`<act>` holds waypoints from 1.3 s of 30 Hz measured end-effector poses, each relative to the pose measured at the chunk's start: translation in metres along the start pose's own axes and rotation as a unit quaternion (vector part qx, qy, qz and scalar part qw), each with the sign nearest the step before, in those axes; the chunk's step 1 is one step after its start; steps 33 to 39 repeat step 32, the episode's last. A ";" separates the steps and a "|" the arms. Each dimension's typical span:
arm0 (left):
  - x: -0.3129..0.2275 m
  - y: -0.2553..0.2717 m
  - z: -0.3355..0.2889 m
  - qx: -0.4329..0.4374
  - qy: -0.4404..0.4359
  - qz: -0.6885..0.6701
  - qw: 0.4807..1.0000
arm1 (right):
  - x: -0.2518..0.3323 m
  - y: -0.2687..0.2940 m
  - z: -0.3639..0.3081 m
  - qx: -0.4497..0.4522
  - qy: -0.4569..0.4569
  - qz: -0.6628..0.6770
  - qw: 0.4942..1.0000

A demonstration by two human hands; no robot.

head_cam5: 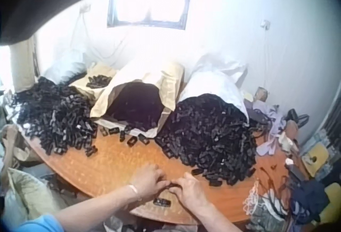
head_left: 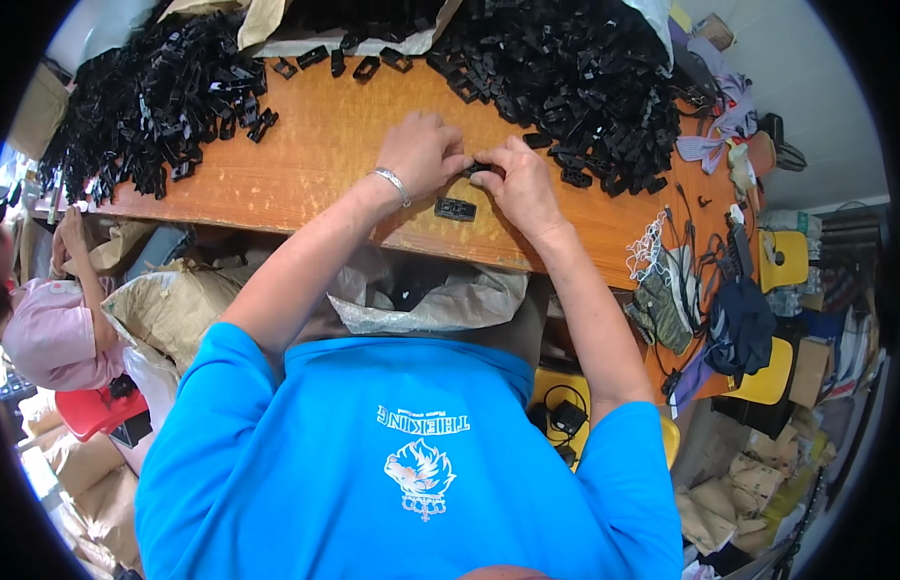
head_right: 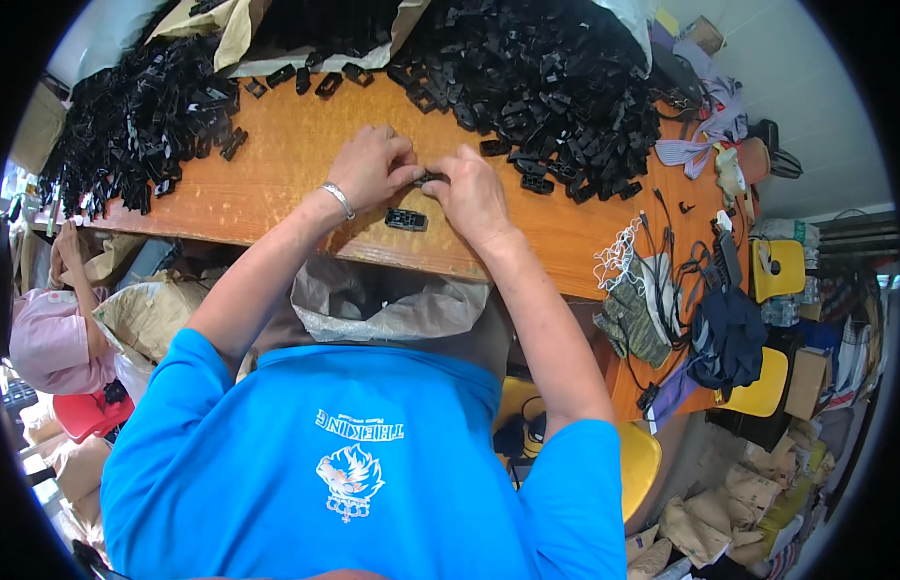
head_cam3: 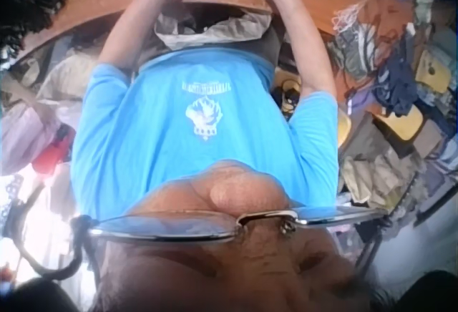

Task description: Assembling small black plastic buckle components at a workbench.

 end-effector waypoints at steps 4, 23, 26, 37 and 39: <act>-0.010 0.009 -0.009 0.025 -0.047 0.041 0.998 | -0.003 -0.001 -0.010 0.083 -0.011 -0.007 0.996; 0.036 -0.001 0.068 -0.043 -0.126 0.064 0.989 | -0.027 0.029 0.002 -0.072 -0.023 -0.157 0.985; 0.027 0.004 0.061 -0.089 -0.093 -0.015 0.992 | -0.021 0.033 -0.009 -0.086 0.002 -0.120 0.989; 0.018 -0.019 0.032 0.038 0.035 -0.304 0.951 | -0.037 0.033 -0.006 -0.020 -0.054 -0.030 0.998; 0.018 -0.019 0.032 0.038 0.035 -0.304 0.951 | -0.037 0.033 -0.006 -0.020 -0.054 -0.030 0.998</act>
Point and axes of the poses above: each hand's wrist, its own z-axis towards the middle knuckle, its own y-axis out of the back of the hand, x = y × z, the point moved 6 cm from there along z, towards the middle knuckle, and after that the axes turned 12 degrees about -y, right-handed, at the moved point
